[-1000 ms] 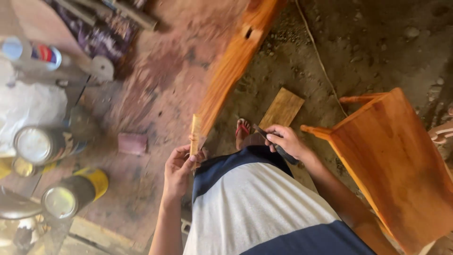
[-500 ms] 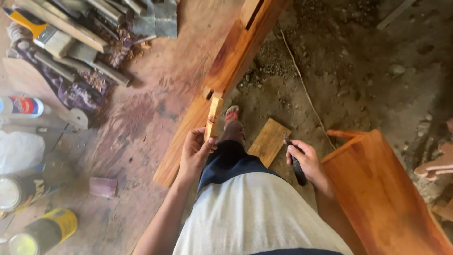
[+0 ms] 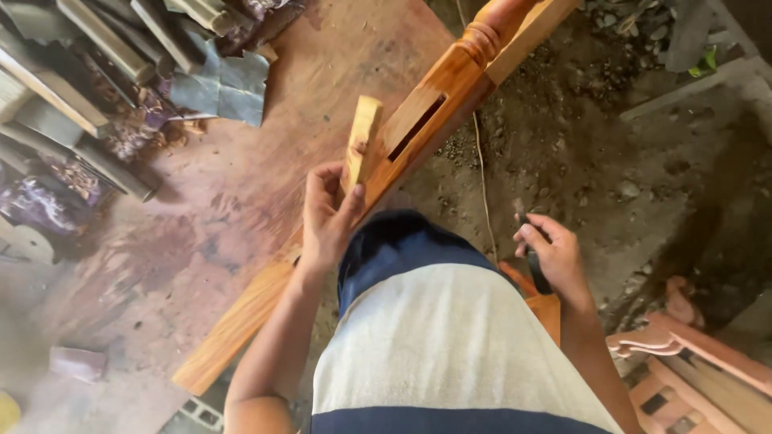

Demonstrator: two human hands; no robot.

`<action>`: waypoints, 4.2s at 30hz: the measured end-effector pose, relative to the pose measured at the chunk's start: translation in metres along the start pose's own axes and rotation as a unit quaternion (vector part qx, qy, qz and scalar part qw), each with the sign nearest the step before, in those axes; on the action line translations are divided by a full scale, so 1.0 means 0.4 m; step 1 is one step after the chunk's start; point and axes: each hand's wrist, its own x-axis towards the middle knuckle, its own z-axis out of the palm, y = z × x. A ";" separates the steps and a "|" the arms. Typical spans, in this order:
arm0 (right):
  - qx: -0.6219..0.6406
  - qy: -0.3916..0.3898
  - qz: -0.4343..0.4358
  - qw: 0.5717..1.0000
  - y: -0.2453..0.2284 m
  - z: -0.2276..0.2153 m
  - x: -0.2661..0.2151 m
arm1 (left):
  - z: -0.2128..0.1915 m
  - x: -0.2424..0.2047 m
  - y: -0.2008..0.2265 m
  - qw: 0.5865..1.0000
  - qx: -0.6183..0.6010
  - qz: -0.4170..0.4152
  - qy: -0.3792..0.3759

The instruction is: The person scoops wood filler from a small can with a putty knife and spreads it into a hole in a wooden board on the workbench. They then carry the board to a chair, hold it against the turned leg, and press filler into holes on the board and the furniture part, smoothing it with the knife.

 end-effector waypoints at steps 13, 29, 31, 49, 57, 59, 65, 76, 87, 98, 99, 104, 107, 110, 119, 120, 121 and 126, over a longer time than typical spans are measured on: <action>-0.011 -0.113 -0.036 0.993 -0.103 -0.413 0.540 | 0.306 0.181 -0.092 0.984 -0.010 0.040 0.173; -0.042 -0.363 -0.179 0.914 -0.522 -0.509 1.148 | 0.914 0.146 -0.308 0.799 -0.079 0.149 0.577; -0.057 -0.382 -0.191 0.903 -0.538 -0.434 1.224 | 0.869 0.211 -0.364 0.746 0.028 0.173 0.642; -0.157 -0.439 -0.096 0.879 -0.409 -0.072 1.432 | 0.489 0.500 -0.410 0.478 0.226 0.298 0.795; -0.234 -0.506 -0.129 0.820 -0.454 -0.028 1.248 | 0.562 0.412 -0.359 0.463 0.047 0.286 0.838; -0.252 -0.507 -0.106 0.817 -0.506 -0.012 1.269 | 0.705 0.410 -0.294 0.492 -0.030 0.312 0.812; -0.283 -0.564 -0.102 0.769 -0.676 -0.013 1.317 | 0.999 0.452 -0.234 0.513 -0.383 0.296 0.709; -0.289 -0.711 -0.461 0.445 -0.755 -0.111 1.117 | 1.210 0.606 -0.285 0.558 -0.400 0.210 0.696; -0.224 -0.773 -0.437 0.401 -0.718 -0.167 1.061 | 1.272 0.629 -0.257 0.569 -0.423 0.218 0.671; -0.299 -0.756 -0.420 0.403 -0.744 -0.184 1.070 | 1.284 0.615 -0.258 0.587 -0.415 0.228 0.657; -0.296 -0.760 -0.388 0.429 -0.745 -0.185 1.078 | 1.282 0.615 -0.255 0.588 -0.415 0.227 0.656; -0.226 -0.726 -0.411 0.503 -0.705 -0.205 1.089 | 1.284 0.638 -0.252 0.588 -0.441 0.234 0.636; -0.170 -0.704 -0.503 0.472 -0.687 -0.204 1.083 | 1.288 0.652 -0.247 0.587 -0.457 0.238 0.625; -0.158 -0.708 -0.521 0.449 -0.682 -0.203 1.082 | 1.293 0.654 -0.244 0.590 -0.458 0.237 0.621; -0.218 -0.730 -0.445 0.472 -0.724 -0.247 1.128 | 1.321 0.645 -0.241 0.605 -0.417 0.240 0.634; -0.234 -0.736 -0.398 0.495 -0.732 -0.256 1.133 | 1.323 0.645 -0.239 0.608 -0.410 0.242 0.636; -0.233 -0.737 -0.399 0.494 -0.736 -0.257 1.133 | 1.324 0.649 -0.242 0.608 -0.408 0.243 0.636; -0.236 -0.776 -0.226 0.539 -0.738 -0.274 1.148 | 1.344 0.666 -0.246 0.610 -0.411 0.239 0.633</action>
